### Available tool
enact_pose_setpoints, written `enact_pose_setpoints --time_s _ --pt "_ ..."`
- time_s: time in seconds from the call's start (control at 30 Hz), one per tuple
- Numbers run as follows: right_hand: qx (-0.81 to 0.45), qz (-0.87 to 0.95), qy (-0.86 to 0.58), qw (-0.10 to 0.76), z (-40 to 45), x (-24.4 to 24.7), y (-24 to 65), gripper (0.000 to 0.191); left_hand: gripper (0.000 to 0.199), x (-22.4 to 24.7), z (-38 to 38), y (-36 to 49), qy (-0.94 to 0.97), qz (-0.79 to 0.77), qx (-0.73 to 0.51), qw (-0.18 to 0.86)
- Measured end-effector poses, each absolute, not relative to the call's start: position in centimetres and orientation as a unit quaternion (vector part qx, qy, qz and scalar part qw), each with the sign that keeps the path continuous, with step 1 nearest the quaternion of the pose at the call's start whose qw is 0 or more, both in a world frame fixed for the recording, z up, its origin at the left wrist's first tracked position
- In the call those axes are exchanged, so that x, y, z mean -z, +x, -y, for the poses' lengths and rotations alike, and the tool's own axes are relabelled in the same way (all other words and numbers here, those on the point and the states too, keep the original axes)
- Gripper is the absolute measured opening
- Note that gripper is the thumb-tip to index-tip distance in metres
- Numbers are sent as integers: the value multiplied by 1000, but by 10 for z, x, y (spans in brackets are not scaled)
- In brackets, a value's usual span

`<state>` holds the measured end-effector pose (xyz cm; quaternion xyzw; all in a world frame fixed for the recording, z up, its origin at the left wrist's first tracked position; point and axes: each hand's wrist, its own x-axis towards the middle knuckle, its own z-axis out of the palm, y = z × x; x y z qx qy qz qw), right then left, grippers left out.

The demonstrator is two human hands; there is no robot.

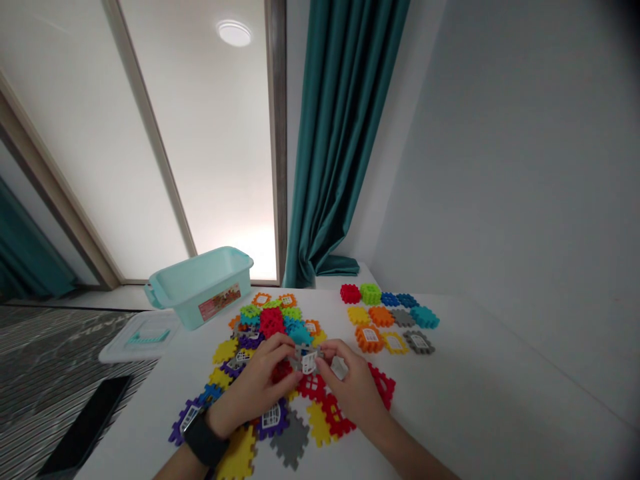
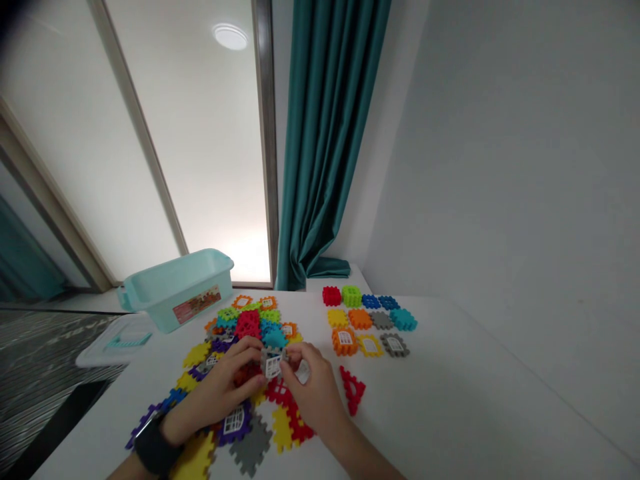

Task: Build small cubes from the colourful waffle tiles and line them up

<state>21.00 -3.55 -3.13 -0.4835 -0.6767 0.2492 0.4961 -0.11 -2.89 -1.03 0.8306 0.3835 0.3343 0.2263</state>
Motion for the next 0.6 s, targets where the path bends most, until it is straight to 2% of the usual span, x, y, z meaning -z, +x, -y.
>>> enact_pose_setpoints --time_s 0.07,0.17,0.4,0.6 --pt "-271 660 -487 503 35 30 209 16 12 13 28 -2 831 -384 -336 224" --pt "-300 647 -488 504 35 28 209 21 28 19 26 -3 832 -383 -344 208" --pt "-368 623 -473 503 35 29 208 21 67 21 27 -3 846 -393 -334 133" --pt "-417 616 -459 485 34 33 207 22 63 21 26 -3 860 -379 -333 71"
